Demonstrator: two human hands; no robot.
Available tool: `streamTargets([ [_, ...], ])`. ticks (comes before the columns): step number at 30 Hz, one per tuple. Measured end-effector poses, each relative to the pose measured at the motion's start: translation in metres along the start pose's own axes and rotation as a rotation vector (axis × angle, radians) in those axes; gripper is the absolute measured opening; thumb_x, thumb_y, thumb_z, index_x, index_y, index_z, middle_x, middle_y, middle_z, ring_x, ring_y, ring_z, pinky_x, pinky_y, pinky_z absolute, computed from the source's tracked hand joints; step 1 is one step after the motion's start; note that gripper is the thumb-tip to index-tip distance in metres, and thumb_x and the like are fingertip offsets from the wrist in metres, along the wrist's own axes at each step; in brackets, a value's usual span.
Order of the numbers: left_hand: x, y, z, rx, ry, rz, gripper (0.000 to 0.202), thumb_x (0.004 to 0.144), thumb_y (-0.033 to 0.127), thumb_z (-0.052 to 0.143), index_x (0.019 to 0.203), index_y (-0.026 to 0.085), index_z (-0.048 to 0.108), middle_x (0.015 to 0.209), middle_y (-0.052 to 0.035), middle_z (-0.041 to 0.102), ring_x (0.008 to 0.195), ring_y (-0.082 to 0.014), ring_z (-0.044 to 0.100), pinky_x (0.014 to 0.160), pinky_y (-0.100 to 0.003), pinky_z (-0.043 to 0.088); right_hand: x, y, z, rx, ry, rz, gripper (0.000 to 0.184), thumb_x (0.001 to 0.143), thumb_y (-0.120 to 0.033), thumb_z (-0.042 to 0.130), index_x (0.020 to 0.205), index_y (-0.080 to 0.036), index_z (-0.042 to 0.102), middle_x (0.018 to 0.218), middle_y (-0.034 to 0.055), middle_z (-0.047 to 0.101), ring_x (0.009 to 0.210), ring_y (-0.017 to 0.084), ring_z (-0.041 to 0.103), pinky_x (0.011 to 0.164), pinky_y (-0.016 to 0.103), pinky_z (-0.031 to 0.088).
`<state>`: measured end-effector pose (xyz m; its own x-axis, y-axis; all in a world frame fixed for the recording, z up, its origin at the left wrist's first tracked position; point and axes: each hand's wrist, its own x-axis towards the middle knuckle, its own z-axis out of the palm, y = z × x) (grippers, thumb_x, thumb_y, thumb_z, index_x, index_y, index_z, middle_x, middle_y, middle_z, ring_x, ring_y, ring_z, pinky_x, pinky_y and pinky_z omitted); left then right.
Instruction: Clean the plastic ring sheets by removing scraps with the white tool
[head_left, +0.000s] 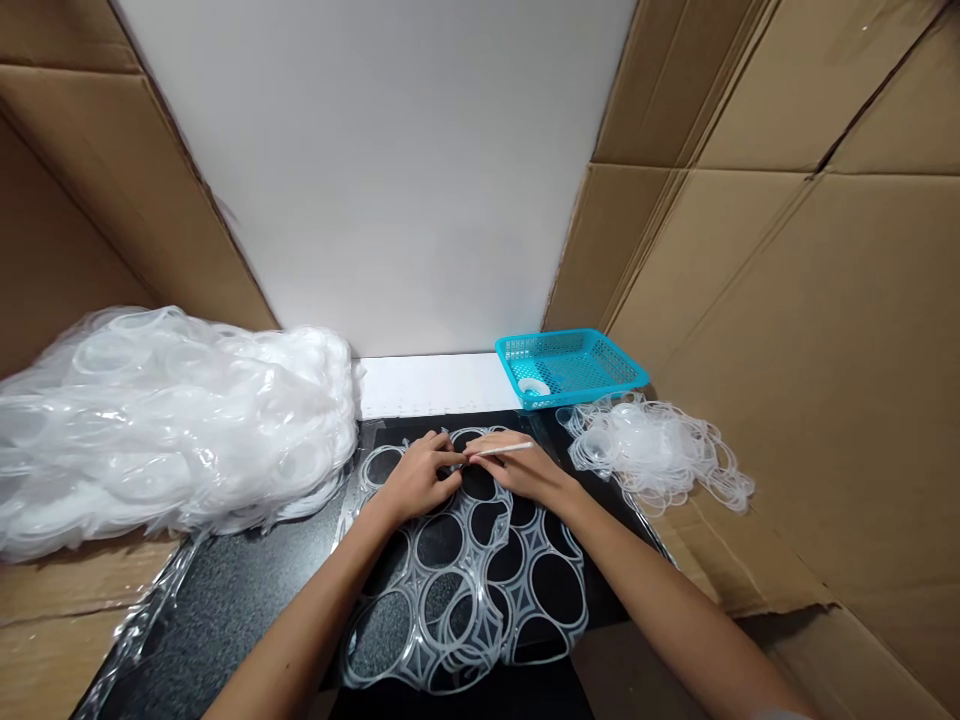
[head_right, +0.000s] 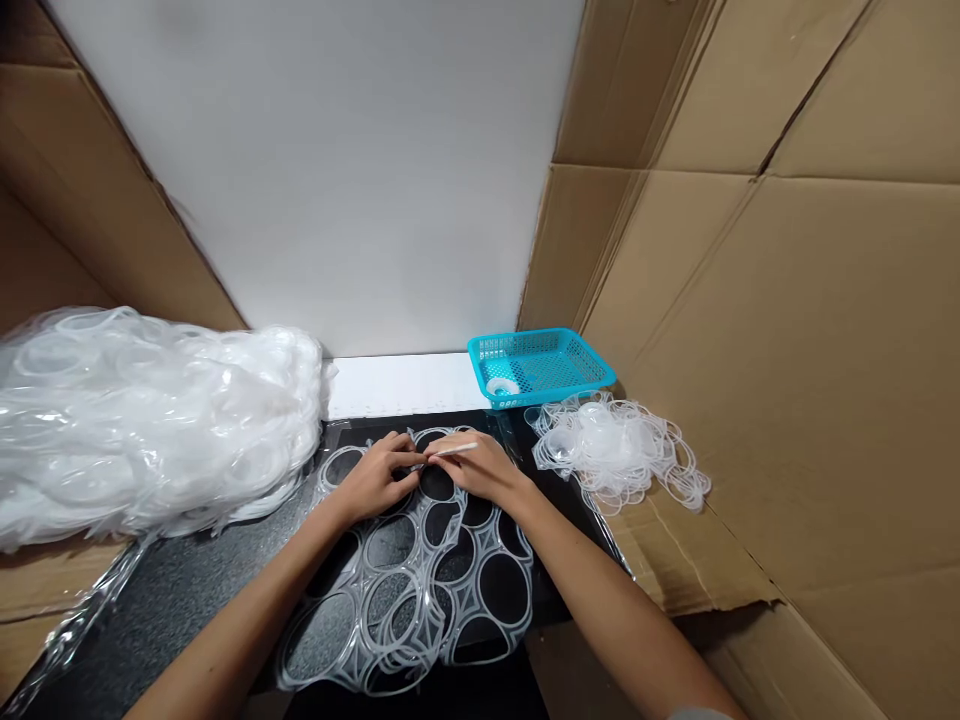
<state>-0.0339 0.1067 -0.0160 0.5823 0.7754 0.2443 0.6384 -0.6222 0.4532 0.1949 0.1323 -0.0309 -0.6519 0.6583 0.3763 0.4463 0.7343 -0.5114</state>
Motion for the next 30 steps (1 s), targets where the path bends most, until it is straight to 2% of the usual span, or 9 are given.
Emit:
streamTargets([
  [4,0.0,-0.002,0.0,-0.047,0.011,-0.017,0.027,0.092,0.022,0.056,0.101,0.024,0.08,0.096,-0.006,0.064,0.095,-0.0238,0.056,0.09,-0.04,0.047,0.004,0.0,0.003,-0.161,-0.012,-0.044,0.026,0.101,-0.018,0.059,0.117,-0.027,0.076,0.124,0.0055,0.077,0.117,0.025,0.07,0.095,0.038,0.047],
  [8,-0.001,-0.004,-0.003,-0.089,0.009,-0.021,0.024,0.091,0.023,0.057,0.096,0.023,0.081,0.095,-0.006,0.063,0.095,-0.0237,0.056,0.09,-0.04,0.047,0.019,0.0,-0.006,-0.217,0.1,0.042,0.024,0.104,-0.023,0.057,0.116,-0.026,0.077,0.117,0.007,0.079,0.108,0.027,0.072,0.094,0.04,0.044],
  [13,-0.001,-0.006,-0.005,-0.128,0.0,-0.016,0.024,0.091,0.023,0.058,0.094,0.025,0.081,0.094,-0.0053,0.063,0.094,-0.0228,0.057,0.089,-0.039,0.048,0.065,0.01,-0.035,-0.301,0.133,0.144,0.025,0.103,-0.024,0.056,0.108,-0.029,0.08,0.1,0.0071,0.082,0.091,0.027,0.074,0.091,0.041,0.048],
  [17,-0.001,-0.006,-0.004,-0.179,0.009,-0.035,0.021,0.089,0.025,0.061,0.091,0.025,0.082,0.093,-0.0048,0.065,0.095,-0.0225,0.059,0.09,-0.039,0.049,0.108,0.018,-0.064,-0.395,0.179,0.298,0.024,0.103,-0.025,0.057,0.103,-0.025,0.081,0.098,0.0115,0.081,0.098,0.031,0.074,0.092,0.04,0.05],
  [19,-0.001,-0.008,-0.006,-0.226,0.028,-0.065,0.022,0.092,0.027,0.06,0.094,0.026,0.081,0.094,-0.0046,0.068,0.093,-0.0214,0.061,0.088,-0.038,0.051,0.12,0.018,-0.07,-0.347,0.188,0.393,0.023,0.103,-0.027,0.059,0.104,-0.023,0.081,0.101,0.0139,0.08,0.103,0.034,0.074,0.094,0.042,0.051],
  [21,-0.001,-0.014,-0.013,-0.274,0.07,-0.116,0.026,0.097,0.03,0.055,0.103,0.025,0.08,0.099,-0.0058,0.071,0.093,-0.0204,0.065,0.086,-0.037,0.052,0.119,0.014,-0.064,-0.212,0.172,0.387,0.022,0.102,-0.028,0.06,0.105,-0.023,0.081,0.107,0.0124,0.08,0.109,0.033,0.073,0.098,0.044,0.052],
  [24,-0.006,-0.029,-0.028,-0.311,0.148,-0.214,0.031,0.1,0.035,0.05,0.109,0.021,0.076,0.105,-0.0094,0.074,0.092,-0.0207,0.066,0.083,-0.037,0.053,0.095,-0.001,-0.033,0.038,0.092,0.257,0.02,0.101,-0.027,0.062,0.102,-0.028,0.082,0.115,0.0063,0.08,0.115,0.029,0.072,0.104,0.043,0.053],
  [26,-0.011,-0.04,-0.038,-0.325,0.14,-0.259,0.027,0.096,0.036,0.056,0.099,0.018,0.076,0.093,-0.0086,0.074,0.083,-0.0194,0.064,0.076,-0.035,0.051,0.073,-0.012,-0.008,0.178,0.011,0.208,0.018,0.098,-0.027,0.065,0.102,-0.03,0.082,0.112,0.0041,0.08,0.109,0.026,0.074,0.101,0.042,0.056],
  [30,-0.022,-0.051,-0.048,-0.364,0.021,-0.306,0.022,0.086,0.037,0.066,0.085,0.016,0.075,0.07,-0.0024,0.068,0.063,-0.0135,0.055,0.06,-0.028,0.045,0.044,-0.026,0.024,0.339,0.021,0.203,0.018,0.098,-0.034,0.064,0.102,-0.028,0.081,0.111,0.0035,0.08,0.11,0.025,0.073,0.106,0.044,0.053],
])
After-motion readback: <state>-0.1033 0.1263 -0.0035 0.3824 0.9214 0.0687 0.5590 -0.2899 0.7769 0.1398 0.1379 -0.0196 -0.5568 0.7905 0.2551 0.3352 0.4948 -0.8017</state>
